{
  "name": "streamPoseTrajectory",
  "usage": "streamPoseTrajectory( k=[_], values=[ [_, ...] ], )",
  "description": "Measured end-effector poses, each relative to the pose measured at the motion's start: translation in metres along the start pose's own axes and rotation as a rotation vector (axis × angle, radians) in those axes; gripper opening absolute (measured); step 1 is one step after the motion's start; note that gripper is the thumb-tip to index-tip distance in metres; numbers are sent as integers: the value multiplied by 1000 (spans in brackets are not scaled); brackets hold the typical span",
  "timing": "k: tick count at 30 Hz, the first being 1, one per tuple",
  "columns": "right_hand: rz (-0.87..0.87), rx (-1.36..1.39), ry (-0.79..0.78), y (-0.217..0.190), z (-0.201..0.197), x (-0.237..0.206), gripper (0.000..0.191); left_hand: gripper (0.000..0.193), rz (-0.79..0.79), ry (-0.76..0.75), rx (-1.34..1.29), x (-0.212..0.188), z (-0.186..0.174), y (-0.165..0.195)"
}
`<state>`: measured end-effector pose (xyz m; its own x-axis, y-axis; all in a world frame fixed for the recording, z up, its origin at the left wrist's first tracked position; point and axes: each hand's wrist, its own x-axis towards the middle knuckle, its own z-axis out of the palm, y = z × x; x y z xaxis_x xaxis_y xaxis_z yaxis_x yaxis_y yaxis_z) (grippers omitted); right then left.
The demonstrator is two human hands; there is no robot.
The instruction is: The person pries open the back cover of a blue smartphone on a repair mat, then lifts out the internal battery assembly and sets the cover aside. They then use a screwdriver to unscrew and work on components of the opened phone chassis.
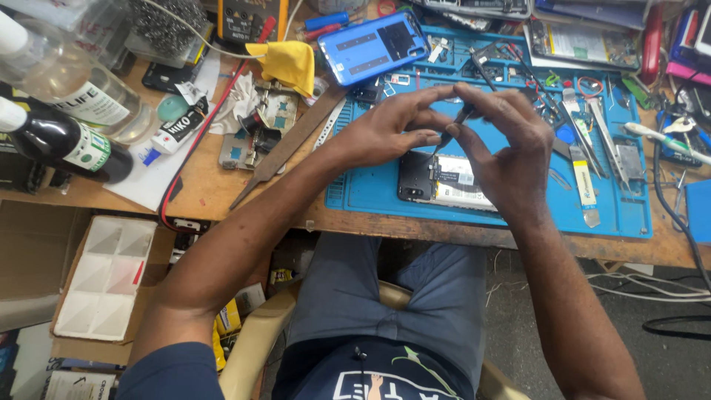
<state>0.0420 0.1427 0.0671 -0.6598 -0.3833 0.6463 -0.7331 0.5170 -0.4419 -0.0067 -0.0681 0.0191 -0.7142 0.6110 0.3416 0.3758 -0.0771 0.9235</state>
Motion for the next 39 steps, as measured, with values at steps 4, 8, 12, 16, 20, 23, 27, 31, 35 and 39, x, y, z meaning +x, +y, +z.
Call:
streamPoseTrajectory(
  k=[4,8,12,16,20,23,27,31,35,39],
  values=[
    [76,110,-2,4,2,-2,60,69,-227,57,51,13,4,-1],
    [149,202,-7,7,5,-8,58,72,-102,-8,0,14,6,2],
    [78,99,4,9,5,-10,60,68,-61,-20,-103,15,5,0],
    [81,134,-1,11,5,-11,59,70,-165,38,90,15,8,-4],
    [46,135,-18,10,4,-12,57,61,-57,-44,-184,11,1,-4],
    [95,197,-6,10,4,-11,59,61,-128,67,97,10,4,-3],
    [65,194,-32,12,3,-11,62,48,-29,-97,-121,10,3,-1],
    [84,160,-21,15,5,-13,62,54,-104,49,70,10,5,-2],
    [92,248,-30,17,8,-12,59,54,-94,34,-80,10,5,-5],
    [41,122,-52,15,6,-11,69,52,-52,76,82,11,4,-8]
  ],
)
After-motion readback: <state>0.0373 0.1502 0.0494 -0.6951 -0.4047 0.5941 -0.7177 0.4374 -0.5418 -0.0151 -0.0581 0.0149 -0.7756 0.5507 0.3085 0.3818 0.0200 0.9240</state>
